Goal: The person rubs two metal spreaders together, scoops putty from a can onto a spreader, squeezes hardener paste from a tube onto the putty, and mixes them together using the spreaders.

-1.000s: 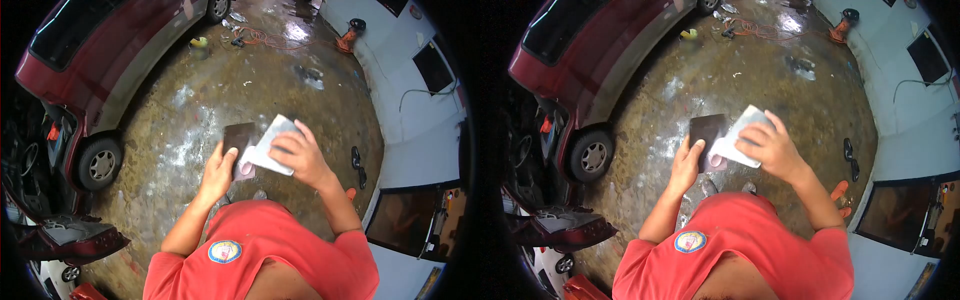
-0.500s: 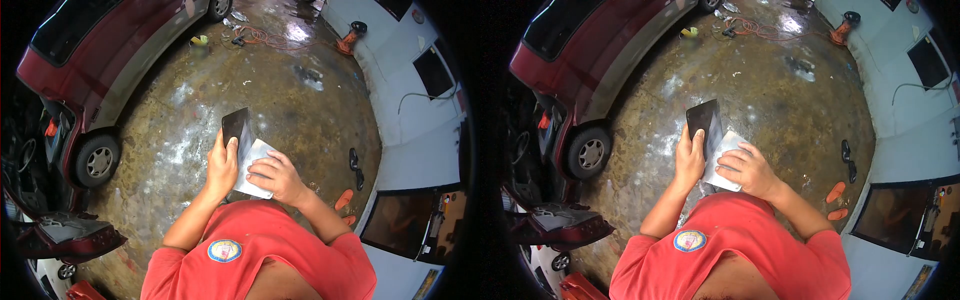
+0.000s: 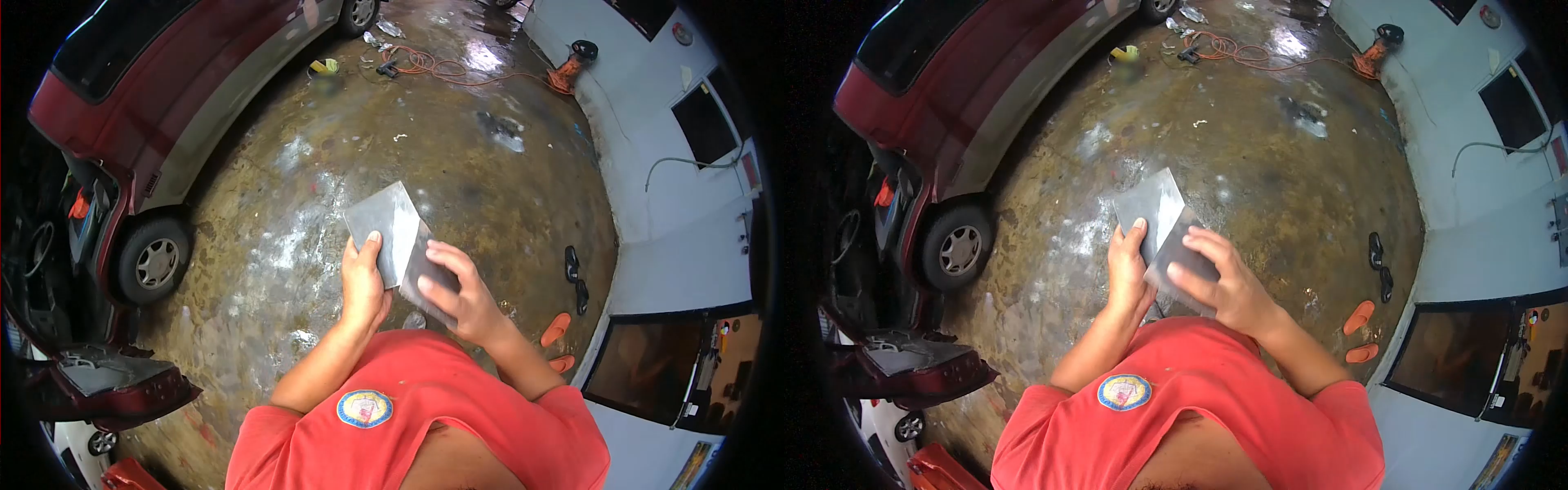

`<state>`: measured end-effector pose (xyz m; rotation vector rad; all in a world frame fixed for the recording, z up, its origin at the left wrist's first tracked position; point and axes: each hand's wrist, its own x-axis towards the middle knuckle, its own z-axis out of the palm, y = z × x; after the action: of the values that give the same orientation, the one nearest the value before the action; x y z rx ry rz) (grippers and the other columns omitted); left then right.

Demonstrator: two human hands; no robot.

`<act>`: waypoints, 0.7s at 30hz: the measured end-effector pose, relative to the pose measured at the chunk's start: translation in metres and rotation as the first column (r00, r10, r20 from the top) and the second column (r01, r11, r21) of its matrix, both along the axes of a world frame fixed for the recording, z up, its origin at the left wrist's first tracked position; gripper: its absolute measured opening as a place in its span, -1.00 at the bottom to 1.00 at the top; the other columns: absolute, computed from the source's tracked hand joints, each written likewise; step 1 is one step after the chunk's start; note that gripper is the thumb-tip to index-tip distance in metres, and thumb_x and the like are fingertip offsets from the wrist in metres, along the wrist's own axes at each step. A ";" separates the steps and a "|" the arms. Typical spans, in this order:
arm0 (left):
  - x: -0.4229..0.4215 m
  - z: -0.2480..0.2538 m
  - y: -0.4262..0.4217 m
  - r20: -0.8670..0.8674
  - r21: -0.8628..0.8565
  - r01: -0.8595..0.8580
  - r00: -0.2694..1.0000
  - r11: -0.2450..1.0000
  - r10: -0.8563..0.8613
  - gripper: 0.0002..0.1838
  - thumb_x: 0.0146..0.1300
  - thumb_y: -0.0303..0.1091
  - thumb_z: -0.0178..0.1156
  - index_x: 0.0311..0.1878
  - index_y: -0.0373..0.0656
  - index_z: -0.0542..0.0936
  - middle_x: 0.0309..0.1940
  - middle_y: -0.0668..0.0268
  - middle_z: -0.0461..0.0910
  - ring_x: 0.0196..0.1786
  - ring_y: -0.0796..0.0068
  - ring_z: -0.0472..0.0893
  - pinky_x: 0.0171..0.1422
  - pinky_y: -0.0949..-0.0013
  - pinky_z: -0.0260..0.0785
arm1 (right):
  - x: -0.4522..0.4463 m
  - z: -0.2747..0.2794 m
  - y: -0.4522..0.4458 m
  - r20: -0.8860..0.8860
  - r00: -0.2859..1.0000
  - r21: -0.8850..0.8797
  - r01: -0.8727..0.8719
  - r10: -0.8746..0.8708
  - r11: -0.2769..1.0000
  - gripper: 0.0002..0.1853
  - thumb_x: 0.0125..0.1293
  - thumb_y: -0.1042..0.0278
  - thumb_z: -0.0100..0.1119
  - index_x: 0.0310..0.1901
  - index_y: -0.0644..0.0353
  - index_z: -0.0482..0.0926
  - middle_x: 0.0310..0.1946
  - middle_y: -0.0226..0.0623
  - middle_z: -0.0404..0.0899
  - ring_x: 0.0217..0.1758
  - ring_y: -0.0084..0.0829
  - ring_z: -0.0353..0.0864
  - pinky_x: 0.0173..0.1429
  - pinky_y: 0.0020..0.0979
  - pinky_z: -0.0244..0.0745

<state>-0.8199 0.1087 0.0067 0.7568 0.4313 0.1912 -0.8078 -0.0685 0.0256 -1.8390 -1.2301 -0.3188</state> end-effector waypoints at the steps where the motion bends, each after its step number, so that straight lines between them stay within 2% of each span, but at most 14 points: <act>1: -0.001 -0.012 0.000 -0.015 -0.035 0.005 1.000 0.999 -0.005 -0.64 0.45 -0.36 0.07 0.23 -0.29 0.39 0.01 0.16 0.59 0.02 0.36 0.63 0.16 0.24 0.51 | 0.005 -0.014 -0.002 -0.050 0.998 -0.041 0.036 -0.038 0.998 -0.34 0.12 0.65 0.27 0.29 -0.08 0.51 0.27 -0.04 0.35 0.38 0.04 0.39 0.45 -0.02 0.32; 3: -0.006 -0.027 0.002 -0.038 -0.061 0.017 0.999 0.998 -0.020 -0.64 0.44 -0.37 0.07 0.23 -0.30 0.39 0.01 0.16 0.58 0.02 0.35 0.64 0.17 0.23 0.51 | 0.024 -0.054 -0.012 -0.146 0.982 -0.126 0.105 -0.123 0.986 -0.27 0.07 0.78 0.16 0.30 -0.09 0.51 0.26 -0.06 0.38 0.38 0.01 0.40 0.45 -0.10 0.34; 4: -0.008 -0.032 0.003 -0.046 -0.053 0.026 0.999 0.998 -0.029 -0.63 0.44 -0.37 0.08 0.23 -0.30 0.38 0.01 0.15 0.58 0.02 0.35 0.64 0.18 0.23 0.51 | 0.036 -0.059 -0.021 -0.111 0.983 -0.195 0.122 -0.145 0.973 -0.17 -0.04 0.87 0.08 0.31 -0.09 0.51 0.23 -0.13 0.43 0.36 -0.02 0.42 0.44 -0.13 0.35; 5: -0.009 -0.032 0.004 -0.054 -0.044 0.034 0.998 0.998 -0.037 -0.63 0.43 -0.38 0.08 0.24 -0.30 0.38 0.02 0.15 0.58 0.02 0.35 0.64 0.18 0.23 0.51 | 0.047 -0.058 -0.033 -0.012 0.980 -0.314 0.184 -0.197 0.932 -0.27 0.02 0.81 0.11 0.26 -0.08 0.56 0.19 -0.20 0.49 0.32 -0.04 0.45 0.41 -0.12 0.37; 7: -0.009 -0.027 0.007 -0.022 0.063 0.013 1.000 0.998 -0.011 -0.63 0.43 -0.39 0.08 0.24 -0.31 0.38 0.02 0.15 0.59 0.02 0.36 0.63 0.17 0.25 0.51 | 0.060 -0.049 -0.049 0.155 0.944 -0.355 0.329 -0.292 0.875 -0.41 0.10 0.68 0.15 0.19 -0.08 0.61 0.16 -0.24 0.51 0.30 -0.09 0.47 0.41 -0.08 0.37; 8: -0.011 -0.023 0.007 -0.008 0.114 0.003 1.000 0.993 -0.002 -0.63 0.43 -0.40 0.08 0.24 -0.31 0.39 0.02 0.16 0.59 0.03 0.37 0.63 0.17 0.26 0.51 | 0.058 -0.033 -0.046 0.250 0.918 -0.314 0.377 -0.307 0.872 -0.52 0.15 0.51 0.20 0.13 -0.12 0.65 0.16 -0.30 0.53 0.28 -0.19 0.49 0.42 -0.02 0.34; 11: -0.009 -0.012 0.013 0.080 0.224 0.008 0.996 0.975 -0.026 -0.67 0.47 -0.40 0.05 0.22 -0.32 0.42 0.02 0.20 0.61 0.02 0.46 0.60 0.18 0.35 0.44 | 0.032 -0.004 -0.024 0.319 0.945 -0.360 0.191 -0.072 0.913 -0.54 0.15 0.45 0.21 0.11 -0.19 0.66 0.17 -0.39 0.53 0.26 -0.26 0.50 0.46 0.04 0.26; 12: -0.011 -0.002 0.016 0.122 0.324 -0.019 0.992 0.946 -0.022 -0.67 0.47 -0.39 0.06 0.22 -0.31 0.43 0.02 0.21 0.62 0.01 0.49 0.59 0.18 0.39 0.42 | 0.032 -0.019 -0.023 0.204 0.975 -0.341 0.153 -0.086 0.927 -0.58 0.18 0.40 0.19 0.09 -0.23 0.67 0.15 -0.47 0.55 0.25 -0.31 0.50 0.49 0.03 0.20; 13: -0.011 -0.010 0.022 0.102 0.303 -0.004 0.994 0.953 -0.028 -0.66 0.48 -0.39 0.05 0.24 -0.31 0.43 0.03 0.22 0.62 0.02 0.48 0.59 0.19 0.38 0.42 | 0.035 -0.013 -0.028 0.249 0.962 -0.363 0.202 -0.114 0.910 -0.58 0.18 0.39 0.19 0.08 -0.23 0.67 0.14 -0.49 0.56 0.25 -0.32 0.50 0.50 0.04 0.19; 15: -0.012 -0.017 0.029 0.055 0.397 0.028 0.997 0.917 -0.054 -0.66 0.50 -0.40 0.03 0.25 -0.31 0.42 0.02 0.23 0.61 0.02 0.48 0.58 0.19 0.38 0.40 | 0.051 0.012 -0.040 0.342 0.929 -0.405 0.281 -0.140 0.870 -0.59 0.18 0.37 0.19 0.07 -0.24 0.67 0.12 -0.51 0.57 0.25 -0.34 0.50 0.52 0.06 0.16; 16: -0.014 -0.012 0.025 0.087 0.451 0.024 0.994 0.892 -0.070 -0.66 0.50 -0.38 0.03 0.25 -0.32 0.42 0.02 0.23 0.61 0.02 0.49 0.57 0.19 0.38 0.40 | 0.046 0.021 -0.031 0.310 0.937 -0.311 0.260 -0.161 0.914 -0.61 0.16 0.36 0.21 0.05 -0.24 0.67 0.08 -0.51 0.59 0.23 -0.37 0.52 0.51 0.10 0.14; 18: -0.014 0.000 0.019 0.150 0.534 -0.012 0.985 0.846 -0.081 -0.64 0.52 -0.32 0.01 0.23 -0.35 0.43 0.00 0.23 0.61 0.02 0.50 0.55 0.20 0.38 0.38 | 0.035 0.010 -0.019 0.280 0.957 -0.365 0.175 -0.071 0.914 -0.62 0.15 0.37 0.22 0.03 -0.21 0.68 0.05 -0.51 0.60 0.23 -0.38 0.52 0.51 0.12 0.14; 20: -0.012 -0.007 0.027 0.081 0.527 0.105 0.982 0.843 -0.173 -0.63 0.52 -0.30 0.02 0.24 -0.35 0.43 0.01 0.21 0.61 0.04 0.50 0.55 0.21 0.39 0.38 | 0.042 0.018 -0.026 0.322 0.947 -0.460 0.164 -0.008 0.873 -0.66 0.16 0.39 0.19 -0.01 -0.15 0.69 0.00 -0.50 0.62 0.21 -0.39 0.53 0.51 0.13 0.14; 21: -0.011 -0.009 0.030 0.046 0.520 0.160 0.976 0.839 -0.215 -0.62 0.52 -0.29 0.02 0.24 -0.36 0.43 0.01 0.20 0.61 0.05 0.50 0.55 0.22 0.39 0.38 | 0.046 0.028 -0.032 0.322 0.945 -0.444 0.201 -0.053 0.873 -0.68 0.16 0.42 0.16 -0.05 -0.11 0.70 -0.02 -0.50 0.62 0.19 -0.40 0.54 0.52 0.12 0.12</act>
<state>-0.8314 0.1390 -0.0019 1.3071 0.2006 0.1604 -0.7620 -0.1006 0.0537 -2.3685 -1.4933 -0.4119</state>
